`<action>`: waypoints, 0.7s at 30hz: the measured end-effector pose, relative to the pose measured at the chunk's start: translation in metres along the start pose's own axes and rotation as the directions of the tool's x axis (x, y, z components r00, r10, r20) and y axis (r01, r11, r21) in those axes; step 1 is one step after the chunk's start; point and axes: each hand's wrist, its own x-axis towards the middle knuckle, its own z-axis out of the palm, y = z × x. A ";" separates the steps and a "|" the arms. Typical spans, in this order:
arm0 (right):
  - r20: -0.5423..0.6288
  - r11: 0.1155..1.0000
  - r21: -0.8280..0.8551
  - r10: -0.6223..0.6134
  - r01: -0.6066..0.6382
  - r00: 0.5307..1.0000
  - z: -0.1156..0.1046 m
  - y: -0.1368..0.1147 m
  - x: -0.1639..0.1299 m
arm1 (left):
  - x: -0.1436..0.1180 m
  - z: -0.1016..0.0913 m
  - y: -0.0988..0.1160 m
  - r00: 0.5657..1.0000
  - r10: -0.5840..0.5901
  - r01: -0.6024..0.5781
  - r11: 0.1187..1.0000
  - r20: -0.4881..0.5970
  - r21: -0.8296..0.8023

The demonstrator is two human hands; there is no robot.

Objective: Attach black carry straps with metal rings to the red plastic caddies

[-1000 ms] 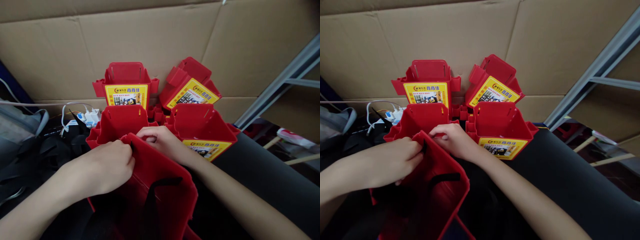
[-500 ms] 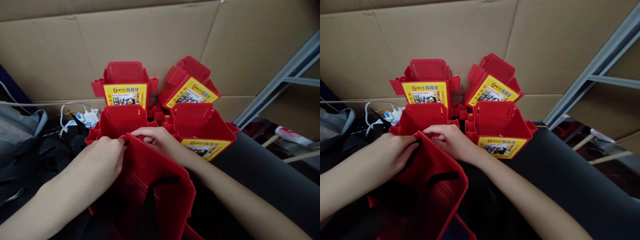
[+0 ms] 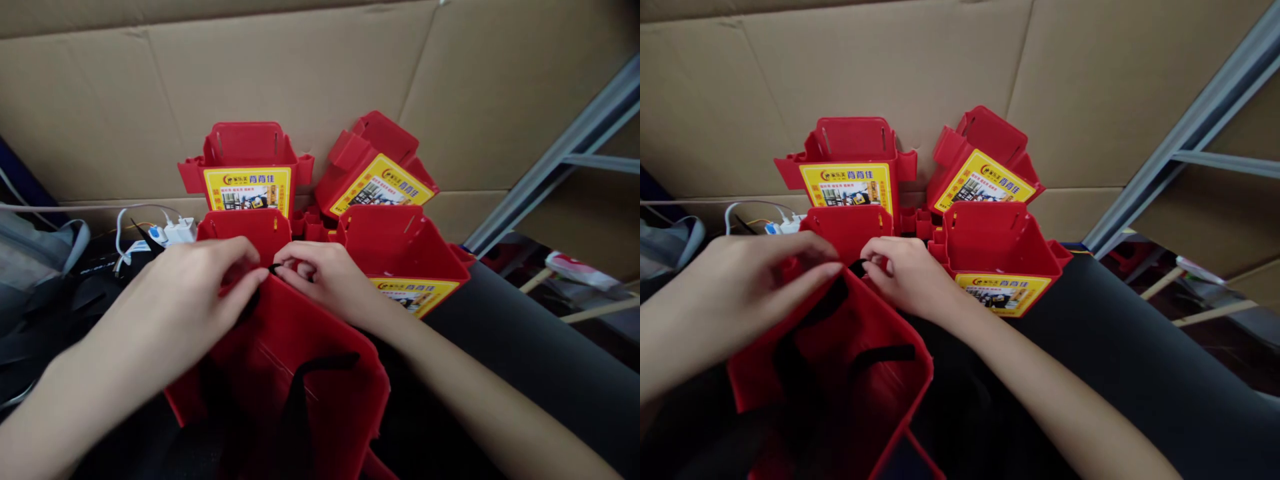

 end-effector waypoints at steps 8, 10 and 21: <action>-0.256 0.865 -0.493 -0.044 -0.091 0.966 -0.052 0.012 0.005 | 0.026 -0.012 -0.014 0.897 0.417 -0.411 0.909 0.151 -0.069; -0.425 0.758 -0.596 -0.017 -0.265 0.905 -0.082 0.020 0.000 | 0.028 -0.011 -0.018 0.880 0.446 -0.433 0.895 0.162 -0.110; -0.306 0.770 -0.615 -0.034 -0.170 0.952 -0.103 0.006 -0.016 | 0.046 -0.016 -0.015 0.817 0.390 -0.352 0.921 0.425 -0.168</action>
